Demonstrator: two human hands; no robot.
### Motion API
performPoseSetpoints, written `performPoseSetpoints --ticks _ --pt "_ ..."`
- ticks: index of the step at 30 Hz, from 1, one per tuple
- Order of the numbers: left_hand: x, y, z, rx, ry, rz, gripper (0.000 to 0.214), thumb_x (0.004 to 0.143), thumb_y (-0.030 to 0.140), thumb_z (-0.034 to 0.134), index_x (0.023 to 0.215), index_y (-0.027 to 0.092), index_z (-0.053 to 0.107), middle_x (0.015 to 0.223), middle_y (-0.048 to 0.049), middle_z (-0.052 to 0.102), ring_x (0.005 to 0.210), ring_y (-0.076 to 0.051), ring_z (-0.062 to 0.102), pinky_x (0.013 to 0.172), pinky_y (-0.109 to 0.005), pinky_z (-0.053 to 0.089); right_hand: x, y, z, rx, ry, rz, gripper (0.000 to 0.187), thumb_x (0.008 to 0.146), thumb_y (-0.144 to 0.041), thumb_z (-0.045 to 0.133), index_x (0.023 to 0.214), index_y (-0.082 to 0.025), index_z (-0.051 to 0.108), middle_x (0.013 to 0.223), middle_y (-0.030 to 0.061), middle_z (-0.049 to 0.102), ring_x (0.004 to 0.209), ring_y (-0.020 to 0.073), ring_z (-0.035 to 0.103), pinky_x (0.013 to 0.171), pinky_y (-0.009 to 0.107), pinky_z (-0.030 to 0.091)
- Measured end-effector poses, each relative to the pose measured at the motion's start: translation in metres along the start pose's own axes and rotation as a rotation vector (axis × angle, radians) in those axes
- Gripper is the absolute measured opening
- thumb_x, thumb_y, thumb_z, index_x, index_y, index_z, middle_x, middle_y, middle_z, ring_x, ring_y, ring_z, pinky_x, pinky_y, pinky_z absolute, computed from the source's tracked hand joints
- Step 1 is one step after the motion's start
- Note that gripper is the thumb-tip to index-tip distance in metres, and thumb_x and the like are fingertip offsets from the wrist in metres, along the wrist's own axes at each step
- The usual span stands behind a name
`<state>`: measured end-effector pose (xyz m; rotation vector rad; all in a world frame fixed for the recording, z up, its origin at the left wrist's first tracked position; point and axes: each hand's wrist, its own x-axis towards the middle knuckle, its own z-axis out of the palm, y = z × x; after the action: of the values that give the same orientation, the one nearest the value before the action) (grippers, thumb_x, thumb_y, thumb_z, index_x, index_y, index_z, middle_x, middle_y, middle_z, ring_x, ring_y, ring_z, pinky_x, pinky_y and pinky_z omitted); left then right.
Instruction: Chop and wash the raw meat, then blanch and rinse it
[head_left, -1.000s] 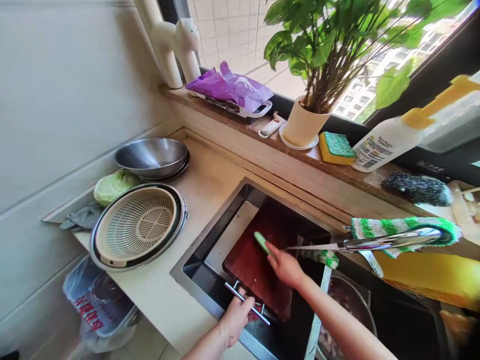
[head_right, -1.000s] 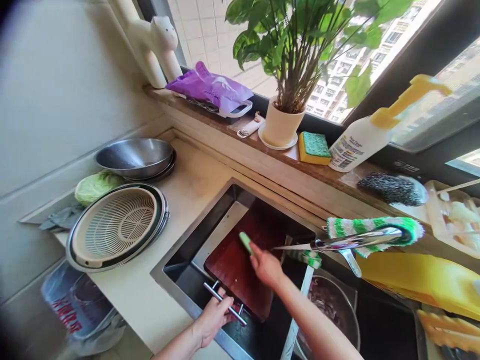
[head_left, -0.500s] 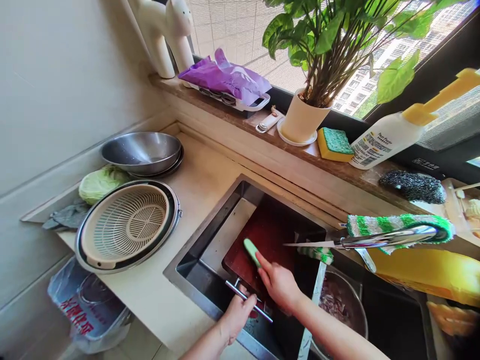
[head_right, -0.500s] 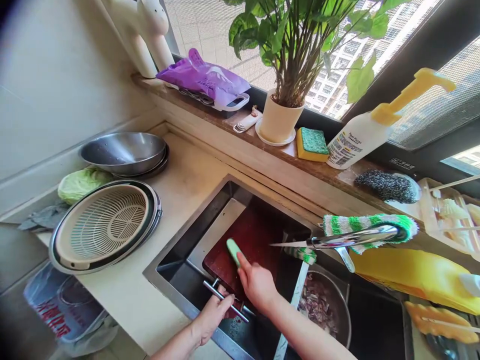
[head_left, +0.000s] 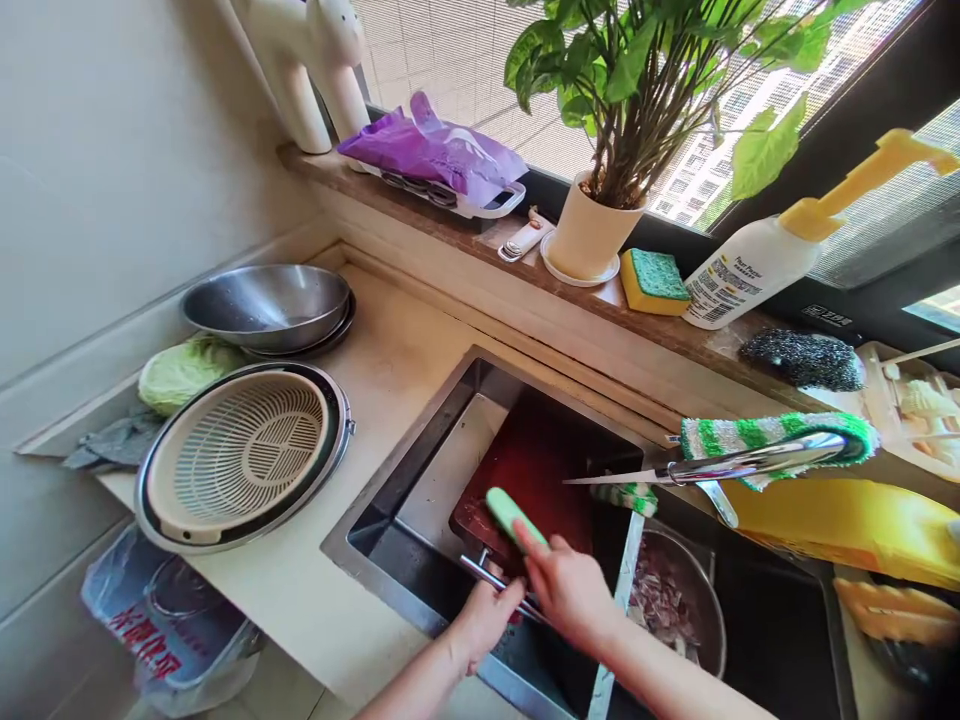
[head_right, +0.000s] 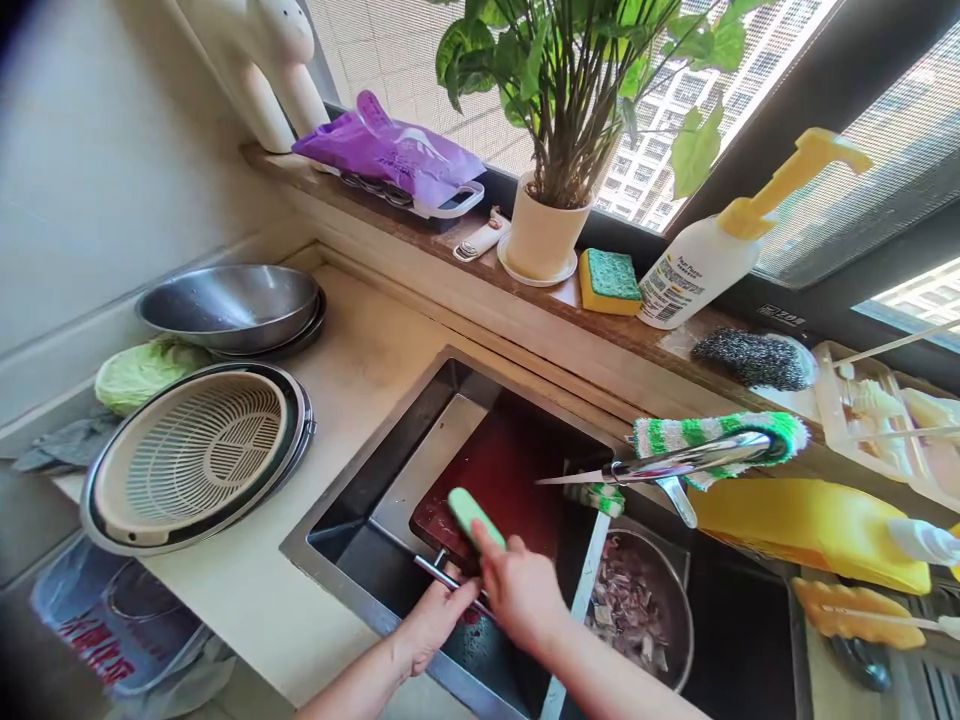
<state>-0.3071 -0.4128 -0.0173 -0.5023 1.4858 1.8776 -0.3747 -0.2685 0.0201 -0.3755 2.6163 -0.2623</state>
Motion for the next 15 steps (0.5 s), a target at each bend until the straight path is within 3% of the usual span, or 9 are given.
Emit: performPoseSetpoints --ticks 4,5,7,11,13,15 --pt "0.001 0.004 0.002 -0.001 0.029 -0.053 0.051 0.066 0.06 0.065 0.089 0.018 0.051 0.086 -0.0043 0.057 0.079 -0.017 0.054 0.068 -0.03 0.046 0.031 0.061 -0.02 -0.027 -0.12 0.358 0.05 0.094 -0.026 0.029 0.143 -0.019 0.039 0.101 0.0133 0.071 0.092 0.0235 0.067 0.077 0.031 0.048" --pt "0.002 0.007 0.003 0.007 0.029 -0.043 0.049 0.066 0.061 0.065 0.085 0.018 0.051 0.083 -0.0034 0.056 0.077 -0.017 0.054 0.068 -0.031 0.045 0.04 0.067 -0.025 -0.002 -0.117 0.364 0.05 0.094 -0.027 0.03 0.141 -0.018 0.042 0.109 0.0134 0.069 0.098 0.0236 0.066 0.081 0.031 0.048" --pt "0.002 0.016 0.005 0.027 0.011 -0.016 0.046 0.068 0.06 0.063 0.079 0.018 0.05 0.077 -0.0018 0.055 0.074 -0.016 0.053 0.068 -0.031 0.044 0.042 0.058 -0.028 0.102 -0.074 0.239 0.048 0.094 -0.031 0.033 0.14 -0.023 0.043 0.12 0.0089 0.066 0.105 0.0214 0.063 0.085 0.029 0.047" --pt "0.002 0.028 0.007 0.023 -0.008 0.003 0.036 0.073 0.053 0.059 0.085 0.02 0.052 0.081 -0.0028 0.058 0.081 -0.019 0.056 0.069 -0.031 0.044 0.016 0.018 -0.01 0.28 0.029 -0.098 0.05 0.094 -0.042 0.034 0.143 -0.031 0.036 0.112 0.0041 0.069 0.094 0.0185 0.066 0.08 0.026 0.047" --pt "0.002 0.025 0.004 0.023 0.033 -0.04 0.033 0.072 0.048 0.06 0.088 0.02 0.052 0.083 -0.0032 0.058 0.081 -0.02 0.056 0.069 -0.031 0.045 0.024 0.021 -0.001 0.244 0.02 -0.026 0.05 0.094 -0.041 0.033 0.143 -0.032 0.037 0.106 0.0043 0.071 0.091 0.0194 0.066 0.08 0.028 0.047" --pt "0.0 0.02 -0.006 0.021 0.086 -0.089 0.029 0.069 0.042 0.06 0.087 0.021 0.051 0.081 -0.0019 0.056 0.078 -0.019 0.055 0.068 -0.031 0.045 0.053 0.044 0.002 0.171 -0.004 0.17 0.048 0.093 -0.036 0.034 0.14 -0.032 0.042 0.106 0.0037 0.071 0.095 0.0206 0.066 0.082 0.03 0.047"
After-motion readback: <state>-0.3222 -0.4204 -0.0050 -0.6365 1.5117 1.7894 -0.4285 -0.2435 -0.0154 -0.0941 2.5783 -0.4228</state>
